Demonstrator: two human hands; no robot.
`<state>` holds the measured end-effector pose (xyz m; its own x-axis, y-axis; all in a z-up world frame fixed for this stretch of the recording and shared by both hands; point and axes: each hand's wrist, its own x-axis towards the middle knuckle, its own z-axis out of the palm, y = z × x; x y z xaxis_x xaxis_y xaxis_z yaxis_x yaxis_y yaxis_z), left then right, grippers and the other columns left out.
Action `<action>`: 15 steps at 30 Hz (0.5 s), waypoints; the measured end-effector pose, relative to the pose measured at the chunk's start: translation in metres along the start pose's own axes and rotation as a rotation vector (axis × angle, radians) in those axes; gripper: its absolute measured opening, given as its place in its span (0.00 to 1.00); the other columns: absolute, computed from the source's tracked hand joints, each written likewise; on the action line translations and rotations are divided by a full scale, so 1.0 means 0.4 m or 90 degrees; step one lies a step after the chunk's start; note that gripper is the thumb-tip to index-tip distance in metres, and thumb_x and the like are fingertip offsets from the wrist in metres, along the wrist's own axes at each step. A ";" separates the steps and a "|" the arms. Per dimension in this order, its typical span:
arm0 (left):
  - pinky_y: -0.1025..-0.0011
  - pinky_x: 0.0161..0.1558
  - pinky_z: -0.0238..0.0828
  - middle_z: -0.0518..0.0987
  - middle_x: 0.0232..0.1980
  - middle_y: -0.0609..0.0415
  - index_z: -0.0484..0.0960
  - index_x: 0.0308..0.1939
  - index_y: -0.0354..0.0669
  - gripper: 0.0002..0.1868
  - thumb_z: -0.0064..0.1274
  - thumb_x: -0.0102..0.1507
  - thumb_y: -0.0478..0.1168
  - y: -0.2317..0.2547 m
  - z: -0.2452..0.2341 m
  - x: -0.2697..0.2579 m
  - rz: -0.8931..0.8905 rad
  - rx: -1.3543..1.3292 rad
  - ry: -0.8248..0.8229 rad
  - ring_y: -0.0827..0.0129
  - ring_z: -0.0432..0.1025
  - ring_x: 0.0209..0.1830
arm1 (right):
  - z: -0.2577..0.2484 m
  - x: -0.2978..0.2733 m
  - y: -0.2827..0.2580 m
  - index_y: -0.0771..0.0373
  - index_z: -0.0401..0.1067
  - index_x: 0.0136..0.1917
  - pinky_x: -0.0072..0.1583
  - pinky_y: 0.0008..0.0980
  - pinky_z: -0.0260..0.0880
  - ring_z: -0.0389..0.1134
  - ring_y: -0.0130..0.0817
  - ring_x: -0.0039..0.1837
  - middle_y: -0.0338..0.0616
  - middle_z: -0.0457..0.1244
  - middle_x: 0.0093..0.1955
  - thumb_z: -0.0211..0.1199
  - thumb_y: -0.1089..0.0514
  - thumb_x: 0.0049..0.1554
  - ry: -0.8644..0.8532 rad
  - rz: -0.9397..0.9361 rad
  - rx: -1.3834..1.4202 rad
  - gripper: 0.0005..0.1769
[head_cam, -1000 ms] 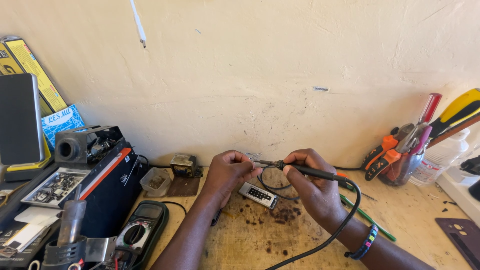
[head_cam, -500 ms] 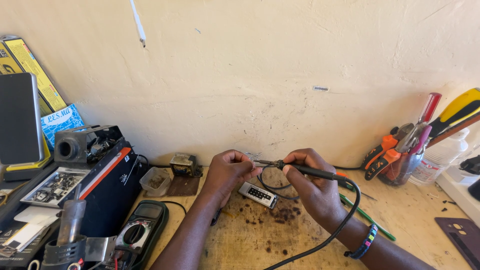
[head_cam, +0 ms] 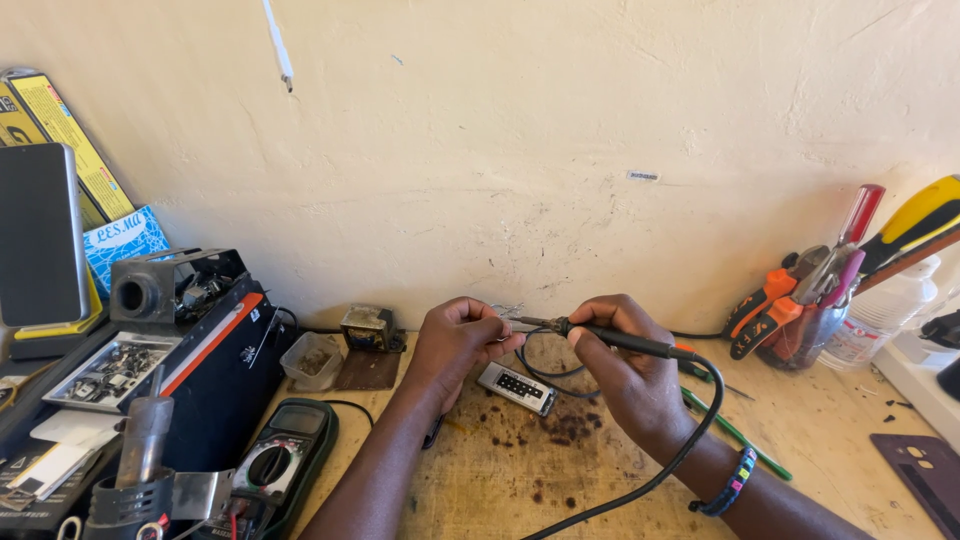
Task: A person is soldering wires to a small electronic component on a repair workbench and then inspecting the component.
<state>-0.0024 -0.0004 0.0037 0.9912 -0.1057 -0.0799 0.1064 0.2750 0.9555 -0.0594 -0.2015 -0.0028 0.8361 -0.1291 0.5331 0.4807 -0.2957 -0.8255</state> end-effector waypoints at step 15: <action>0.71 0.45 0.85 0.83 0.35 0.41 0.78 0.30 0.34 0.08 0.58 0.64 0.25 0.001 -0.002 -0.001 0.006 0.017 0.004 0.52 0.88 0.41 | 0.000 0.000 -0.010 0.60 0.78 0.49 0.44 0.34 0.65 0.63 0.28 0.41 0.37 0.67 0.40 0.65 0.59 0.59 0.023 -0.014 -0.003 0.05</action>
<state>-0.0029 0.0005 0.0040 0.9927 -0.0972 -0.0718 0.0943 0.2507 0.9635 -0.0613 -0.2001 0.0004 0.8155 -0.1558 0.5574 0.4974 -0.3037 -0.8126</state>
